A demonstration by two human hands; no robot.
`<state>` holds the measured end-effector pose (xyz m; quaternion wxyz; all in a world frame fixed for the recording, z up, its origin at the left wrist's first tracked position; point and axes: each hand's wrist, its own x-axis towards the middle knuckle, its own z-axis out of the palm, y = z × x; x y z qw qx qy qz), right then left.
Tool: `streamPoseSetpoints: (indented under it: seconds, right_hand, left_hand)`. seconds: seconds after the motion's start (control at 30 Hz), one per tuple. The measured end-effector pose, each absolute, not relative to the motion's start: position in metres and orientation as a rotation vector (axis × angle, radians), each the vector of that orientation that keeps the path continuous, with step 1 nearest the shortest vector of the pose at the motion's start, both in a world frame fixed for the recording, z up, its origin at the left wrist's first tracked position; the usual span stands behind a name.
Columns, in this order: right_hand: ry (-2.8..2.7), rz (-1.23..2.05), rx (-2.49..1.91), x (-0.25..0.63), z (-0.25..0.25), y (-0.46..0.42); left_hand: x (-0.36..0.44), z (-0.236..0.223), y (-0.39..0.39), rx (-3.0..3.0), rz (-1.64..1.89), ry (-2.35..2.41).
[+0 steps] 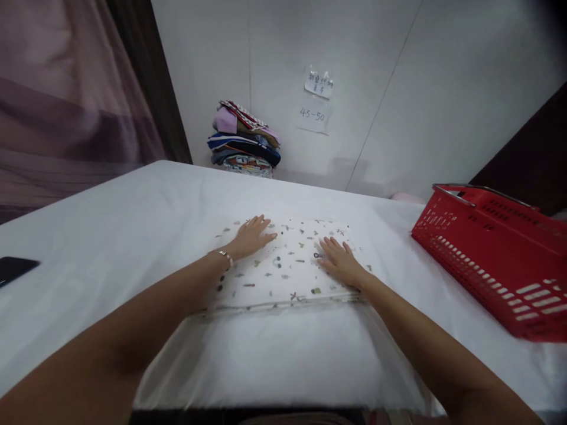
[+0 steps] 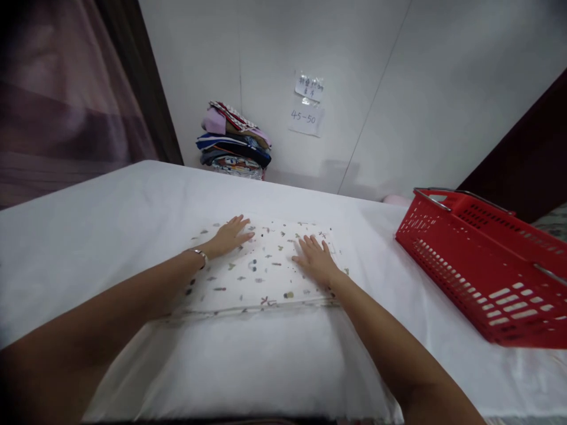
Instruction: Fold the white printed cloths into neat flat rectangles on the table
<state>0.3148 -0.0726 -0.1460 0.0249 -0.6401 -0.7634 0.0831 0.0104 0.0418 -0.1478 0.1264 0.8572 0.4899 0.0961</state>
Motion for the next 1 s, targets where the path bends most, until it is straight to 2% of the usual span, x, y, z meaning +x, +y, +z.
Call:
streamPoseSetpoints:
  seconds: [0.13, 0.4, 0.6, 0.73, 1.0]
  right_hand:
    - [-2.360, 0.282, -1.971, 0.319, -0.158, -0.098]
    - [-2.298, 0.395, -1.950, 0.323, -0.152, -0.089]
    - [-2.150, 0.514, -1.690, 0.313, -0.132, -0.128]
    - [-2.239, 0.418, -1.457, 0.306, -0.141, -0.155]
    - [-2.300, 0.173, -1.308, 0.297, -0.153, -0.166]
  left_hand:
    - [-0.014, -0.154, 0.002, 2.673, 0.184, 1.221]
    - [-0.019, -0.143, -0.021, 2.649, 0.110, 1.295]
    - [-0.021, -0.137, -0.079, 2.720, 0.368, 1.072]
    - [-0.018, -0.140, -0.113, 2.811, 0.544, 0.922]
    - [-0.010, -0.150, -0.115, 2.825, 0.741, 0.931]
